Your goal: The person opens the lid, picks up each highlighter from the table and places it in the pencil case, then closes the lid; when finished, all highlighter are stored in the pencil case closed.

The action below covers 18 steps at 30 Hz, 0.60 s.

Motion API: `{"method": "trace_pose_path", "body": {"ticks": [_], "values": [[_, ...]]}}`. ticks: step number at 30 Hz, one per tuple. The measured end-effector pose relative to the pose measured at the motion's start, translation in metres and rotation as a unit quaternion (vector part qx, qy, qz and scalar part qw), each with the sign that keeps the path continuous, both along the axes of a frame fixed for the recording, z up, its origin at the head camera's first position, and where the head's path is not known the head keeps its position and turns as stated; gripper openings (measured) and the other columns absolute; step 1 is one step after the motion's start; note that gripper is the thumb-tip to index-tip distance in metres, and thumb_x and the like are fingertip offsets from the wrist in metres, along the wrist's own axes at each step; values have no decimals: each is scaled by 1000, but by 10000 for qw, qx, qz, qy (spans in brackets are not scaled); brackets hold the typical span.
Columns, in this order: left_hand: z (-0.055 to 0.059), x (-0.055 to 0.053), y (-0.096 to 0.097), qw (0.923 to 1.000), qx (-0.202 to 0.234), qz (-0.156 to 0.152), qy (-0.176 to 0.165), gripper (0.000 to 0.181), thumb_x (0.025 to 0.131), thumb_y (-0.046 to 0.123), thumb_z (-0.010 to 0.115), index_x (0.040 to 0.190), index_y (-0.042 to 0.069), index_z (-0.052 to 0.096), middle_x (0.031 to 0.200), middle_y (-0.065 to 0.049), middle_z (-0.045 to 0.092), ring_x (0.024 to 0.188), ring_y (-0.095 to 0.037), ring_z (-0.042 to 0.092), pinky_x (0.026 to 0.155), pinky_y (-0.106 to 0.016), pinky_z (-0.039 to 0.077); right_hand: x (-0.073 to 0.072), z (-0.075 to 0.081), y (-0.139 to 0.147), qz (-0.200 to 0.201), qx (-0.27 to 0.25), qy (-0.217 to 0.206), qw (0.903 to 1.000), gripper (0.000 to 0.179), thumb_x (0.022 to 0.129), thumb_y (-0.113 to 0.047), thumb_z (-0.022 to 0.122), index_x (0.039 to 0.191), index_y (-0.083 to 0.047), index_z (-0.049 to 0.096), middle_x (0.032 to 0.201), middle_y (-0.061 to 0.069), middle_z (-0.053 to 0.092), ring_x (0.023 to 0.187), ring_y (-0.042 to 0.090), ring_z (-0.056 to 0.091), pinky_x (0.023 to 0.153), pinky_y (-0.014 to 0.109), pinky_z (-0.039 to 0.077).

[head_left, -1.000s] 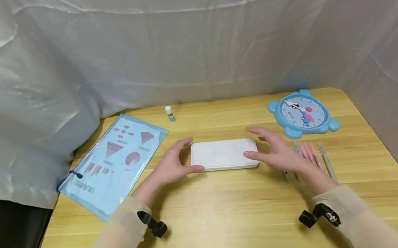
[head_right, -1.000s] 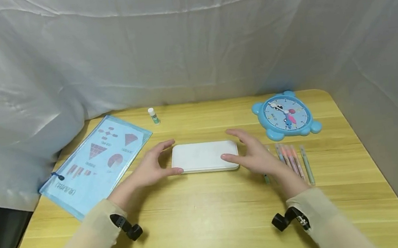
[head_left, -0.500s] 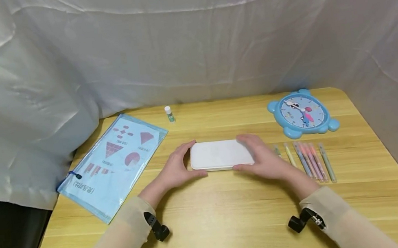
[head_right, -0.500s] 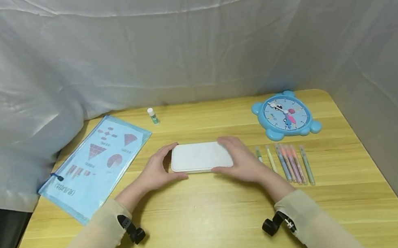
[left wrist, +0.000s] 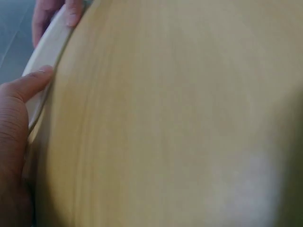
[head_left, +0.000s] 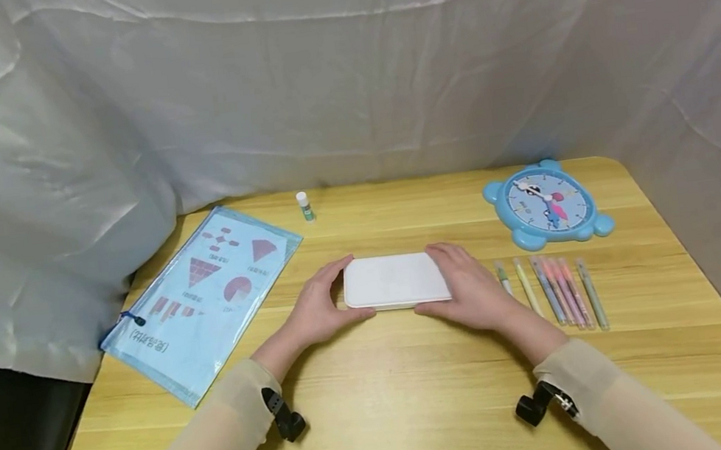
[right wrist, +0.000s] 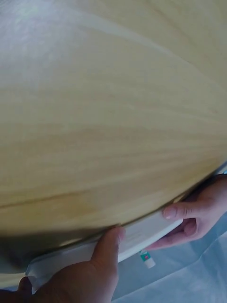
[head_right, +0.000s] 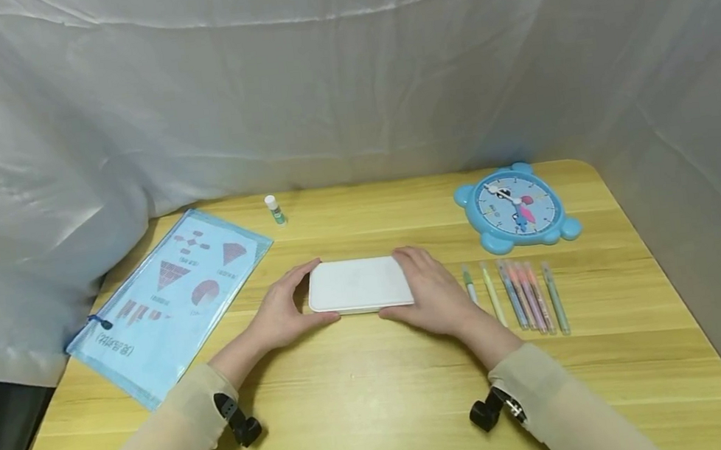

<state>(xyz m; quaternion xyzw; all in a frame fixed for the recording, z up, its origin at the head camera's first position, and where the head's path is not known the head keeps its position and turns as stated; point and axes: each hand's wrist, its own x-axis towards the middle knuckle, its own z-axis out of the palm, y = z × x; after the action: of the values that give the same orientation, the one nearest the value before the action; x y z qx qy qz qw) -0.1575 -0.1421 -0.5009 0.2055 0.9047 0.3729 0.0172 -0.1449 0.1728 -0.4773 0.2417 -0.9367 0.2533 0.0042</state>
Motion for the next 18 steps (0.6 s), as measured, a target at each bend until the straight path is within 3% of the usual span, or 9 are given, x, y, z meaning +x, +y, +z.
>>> {"method": "trace_pose_path", "body": {"ticks": [6,18], "values": [[1,1,2,9999,-60,-53,89,105,78,52,93,161,10,45,159,-11,51,145,-28,48,118,-46,39,-1,-3,-4,-317,34,29,9995,116,75,-69,87,155,4,44,152,22,49,140,39,46,112,59,43],[3,2,3,9994,-288,92,-164,106,79,55,91,162,13,41,160,-8,49,146,-26,46,118,-44,39,-8,-3,-3,-251,-39,248,9994,114,68,-70,90,148,3,55,147,23,58,135,41,53,111,59,44]]}}
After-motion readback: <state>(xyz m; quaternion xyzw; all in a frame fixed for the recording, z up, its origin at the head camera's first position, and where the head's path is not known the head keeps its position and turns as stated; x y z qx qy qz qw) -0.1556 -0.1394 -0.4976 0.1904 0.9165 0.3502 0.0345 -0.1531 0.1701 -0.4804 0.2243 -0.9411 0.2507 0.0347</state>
